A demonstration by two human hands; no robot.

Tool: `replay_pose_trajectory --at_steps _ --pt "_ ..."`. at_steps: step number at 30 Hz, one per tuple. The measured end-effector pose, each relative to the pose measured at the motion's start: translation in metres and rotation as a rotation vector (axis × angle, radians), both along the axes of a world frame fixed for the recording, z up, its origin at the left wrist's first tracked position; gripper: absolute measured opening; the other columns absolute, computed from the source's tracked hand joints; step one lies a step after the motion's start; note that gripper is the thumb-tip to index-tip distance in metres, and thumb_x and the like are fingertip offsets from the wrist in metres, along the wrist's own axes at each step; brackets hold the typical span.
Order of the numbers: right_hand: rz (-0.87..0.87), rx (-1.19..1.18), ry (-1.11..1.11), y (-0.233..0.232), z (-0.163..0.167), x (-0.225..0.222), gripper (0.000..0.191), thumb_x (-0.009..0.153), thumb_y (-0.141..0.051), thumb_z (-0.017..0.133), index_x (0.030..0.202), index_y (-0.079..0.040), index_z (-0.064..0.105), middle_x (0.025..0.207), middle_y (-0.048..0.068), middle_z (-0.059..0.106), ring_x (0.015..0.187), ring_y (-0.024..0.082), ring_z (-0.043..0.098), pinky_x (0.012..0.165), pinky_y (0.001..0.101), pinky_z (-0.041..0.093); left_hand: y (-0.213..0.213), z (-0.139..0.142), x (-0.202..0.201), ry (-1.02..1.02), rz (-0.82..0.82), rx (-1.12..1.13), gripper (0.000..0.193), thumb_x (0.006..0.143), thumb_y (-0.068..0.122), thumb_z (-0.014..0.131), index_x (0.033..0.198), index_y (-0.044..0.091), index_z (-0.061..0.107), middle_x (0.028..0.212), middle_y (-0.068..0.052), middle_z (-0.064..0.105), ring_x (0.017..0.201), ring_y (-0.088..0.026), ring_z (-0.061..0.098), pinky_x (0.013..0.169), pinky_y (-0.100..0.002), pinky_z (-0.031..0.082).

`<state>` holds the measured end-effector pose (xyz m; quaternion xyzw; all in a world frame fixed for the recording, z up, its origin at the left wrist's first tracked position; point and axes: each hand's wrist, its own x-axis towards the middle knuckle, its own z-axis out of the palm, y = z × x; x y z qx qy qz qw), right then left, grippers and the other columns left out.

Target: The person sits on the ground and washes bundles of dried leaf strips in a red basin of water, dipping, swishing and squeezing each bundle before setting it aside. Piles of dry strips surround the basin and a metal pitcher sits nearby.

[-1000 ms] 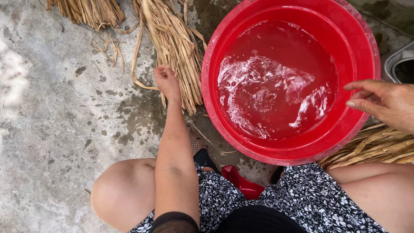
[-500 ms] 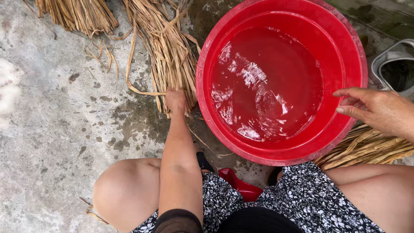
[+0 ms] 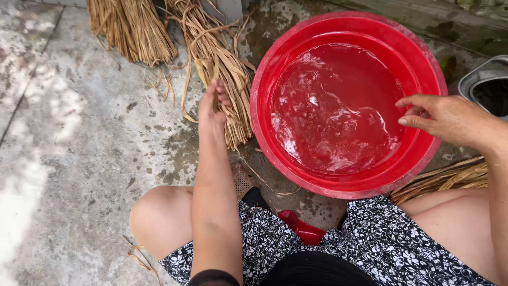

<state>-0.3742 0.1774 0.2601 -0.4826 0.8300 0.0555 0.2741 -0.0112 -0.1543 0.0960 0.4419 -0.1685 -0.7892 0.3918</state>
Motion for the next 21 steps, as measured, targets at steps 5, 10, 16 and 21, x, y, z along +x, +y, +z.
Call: replay_pose_trajectory --at_steps 5,10,16,21 --pt "-0.038 -0.015 -0.004 0.004 0.006 -0.002 0.055 0.093 -0.044 0.064 0.142 -0.019 0.061 0.111 0.012 0.078 0.101 0.028 0.076 0.09 0.0416 0.06 -0.025 0.075 0.006 -0.035 -0.093 -0.211 0.022 0.101 0.014 0.059 0.116 0.0 0.067 0.081 -0.004 0.066 0.06 -0.011 0.062 0.052 -0.026 0.056" --pt "-0.042 -0.01 0.025 0.005 0.006 -0.003 0.054 0.094 -0.048 0.062 0.142 -0.022 0.062 0.113 0.012 0.078 0.102 0.029 0.076 0.091 0.0427 0.061 -0.031 0.14 0.035 -0.011 -0.229 -0.469 0.027 0.098 0.003 0.062 0.124 -0.001 0.066 0.098 -0.013 0.076 0.067 -0.015 0.068 0.057 -0.026 0.058" --pt "-0.021 -0.043 0.018 0.007 -0.002 -0.008 0.054 0.093 -0.05 0.062 0.141 -0.023 0.062 0.113 0.013 0.078 0.102 0.03 0.075 0.09 0.0435 0.061 -0.015 0.177 0.064 0.286 -0.142 -0.712 0.035 0.109 0.018 0.067 0.14 0.003 0.061 0.096 -0.005 0.068 0.059 -0.008 0.055 0.05 -0.019 0.04" --pt "0.007 -0.041 0.009 0.005 -0.01 -0.014 0.054 0.093 -0.047 0.063 0.142 -0.023 0.063 0.11 0.013 0.079 0.1 0.029 0.076 0.089 0.0423 0.061 -0.002 0.186 0.059 0.292 -0.156 -0.838 0.036 0.111 0.025 0.066 0.14 0.004 0.063 0.083 -0.001 0.064 0.053 -0.007 0.048 0.045 -0.021 0.034"
